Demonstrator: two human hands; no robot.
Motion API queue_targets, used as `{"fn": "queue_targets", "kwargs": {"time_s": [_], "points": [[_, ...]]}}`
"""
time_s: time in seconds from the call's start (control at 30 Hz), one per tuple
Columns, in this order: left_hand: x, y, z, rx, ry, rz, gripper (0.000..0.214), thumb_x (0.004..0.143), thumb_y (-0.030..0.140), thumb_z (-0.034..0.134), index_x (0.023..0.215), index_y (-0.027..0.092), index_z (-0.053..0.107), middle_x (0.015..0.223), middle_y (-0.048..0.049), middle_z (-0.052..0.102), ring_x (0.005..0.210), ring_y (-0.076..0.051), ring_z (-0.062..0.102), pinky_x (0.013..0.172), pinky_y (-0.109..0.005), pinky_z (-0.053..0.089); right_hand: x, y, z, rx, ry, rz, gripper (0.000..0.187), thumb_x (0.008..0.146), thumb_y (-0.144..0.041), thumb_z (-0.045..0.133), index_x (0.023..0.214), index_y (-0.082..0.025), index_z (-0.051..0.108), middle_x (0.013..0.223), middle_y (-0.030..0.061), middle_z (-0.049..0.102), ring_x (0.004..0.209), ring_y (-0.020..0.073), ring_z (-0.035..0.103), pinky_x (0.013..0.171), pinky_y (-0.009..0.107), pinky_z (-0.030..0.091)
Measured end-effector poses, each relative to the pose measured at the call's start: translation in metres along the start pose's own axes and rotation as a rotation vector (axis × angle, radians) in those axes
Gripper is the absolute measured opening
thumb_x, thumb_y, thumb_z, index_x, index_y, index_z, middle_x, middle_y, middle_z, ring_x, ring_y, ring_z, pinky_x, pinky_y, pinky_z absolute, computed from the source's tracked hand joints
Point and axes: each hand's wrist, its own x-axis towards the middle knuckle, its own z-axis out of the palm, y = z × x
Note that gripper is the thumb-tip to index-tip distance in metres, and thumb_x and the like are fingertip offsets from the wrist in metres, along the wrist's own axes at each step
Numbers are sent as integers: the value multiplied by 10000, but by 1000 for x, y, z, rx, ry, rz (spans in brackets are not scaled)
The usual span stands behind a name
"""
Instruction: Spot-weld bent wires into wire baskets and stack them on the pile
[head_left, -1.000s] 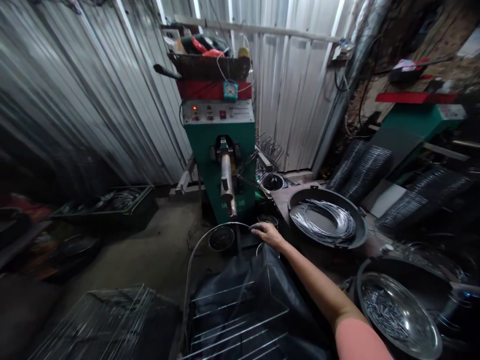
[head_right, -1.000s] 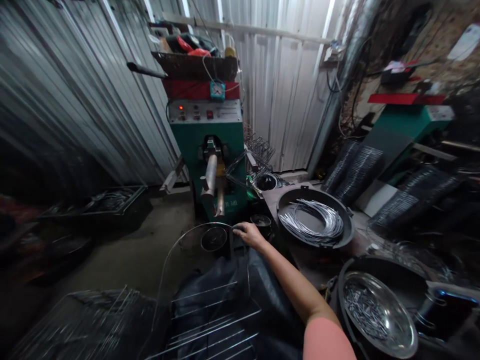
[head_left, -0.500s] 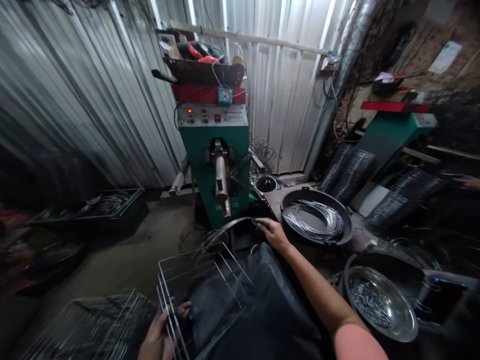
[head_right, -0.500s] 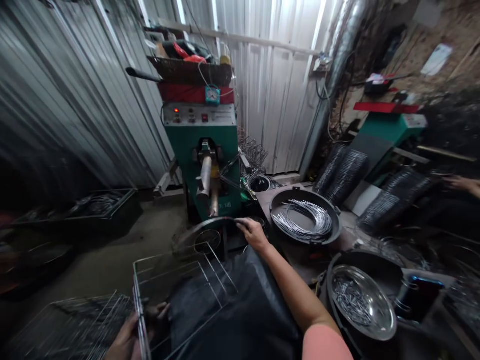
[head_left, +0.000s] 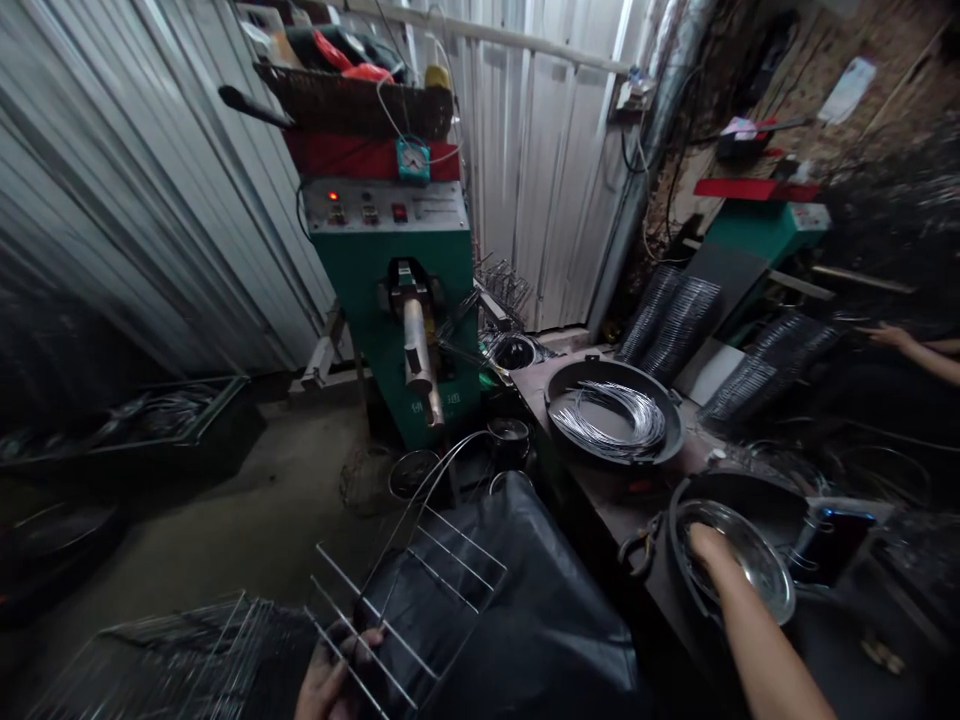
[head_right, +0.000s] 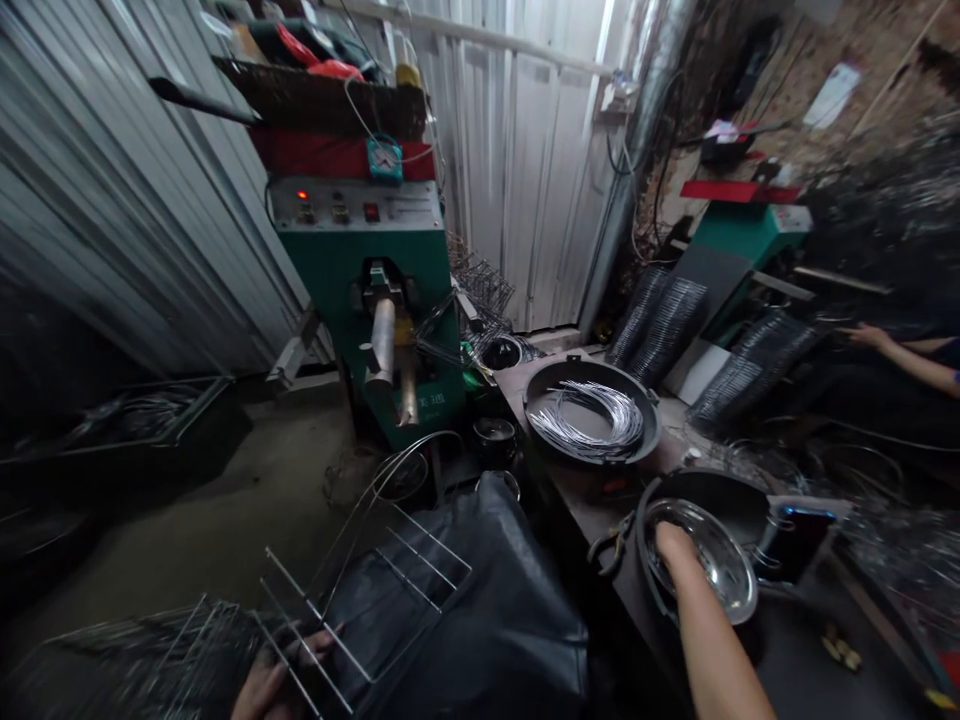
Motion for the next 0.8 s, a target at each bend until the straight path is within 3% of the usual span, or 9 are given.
{"fn": "queue_targets", "kwargs": {"time_s": [0.13,0.27,0.4,0.47,0.5,0.57,0.63,0.7,0.8], "points": [[-10,-8,9,24,39,97,524,419,396,806,860,250,566,800,-13,692,991,-271,595,924,-383,414,1,-5,4,-48,-95,42,295,628,-50,467,363,-174,508,628,187,654,705,277,657,646,359,475],[-10,-6,23,-19,51,88,480,413,384,817,768,218,539,701,15,649,896,-243,626,857,-355,458,-6,13,-5,-52,-101,-30,293,550,-58,543,336,-216,419,562,123,636,668,303,650,626,377,472],[0,9,42,-41,25,71,459,429,360,824,723,189,516,656,39,607,704,-138,614,741,-250,483,-19,12,-26,55,73,-101,147,589,-176,579,460,-230,536,657,148,664,736,330,643,684,414,468],[6,19,55,-35,17,86,455,461,366,814,740,187,502,635,45,591,635,-107,584,675,-216,477,-32,-18,-34,272,150,-196,78,621,-256,569,631,-203,625,786,150,682,809,310,635,720,401,471],[9,24,61,-27,13,94,453,477,366,808,750,188,493,629,47,585,616,-101,573,649,-208,470,-41,-40,-34,411,136,-265,172,635,-305,566,731,-186,645,838,137,681,821,289,632,715,384,477],[16,33,73,-7,10,124,444,502,361,798,764,188,483,619,51,567,597,-96,557,615,-200,456,-64,-93,-24,677,-42,-397,356,667,-432,558,893,-169,636,868,105,673,720,229,628,619,330,485],[22,42,81,17,13,170,425,524,354,788,766,187,481,603,63,533,574,-84,531,593,-190,439,-89,-143,0,794,-237,-453,392,667,-495,571,856,-157,627,730,67,652,535,169,573,530,296,457],[29,50,85,40,8,213,403,549,351,775,772,188,480,603,69,509,563,-76,507,573,-184,425,-110,-178,31,793,-381,-538,344,684,-493,565,788,-171,629,659,40,628,510,161,552,546,306,458],[36,61,82,76,17,292,389,569,352,762,787,190,485,647,59,508,586,-84,504,564,-188,419,-123,-190,69,668,-402,-741,211,688,-426,586,670,-220,625,702,61,635,655,230,597,652,365,467]]}}
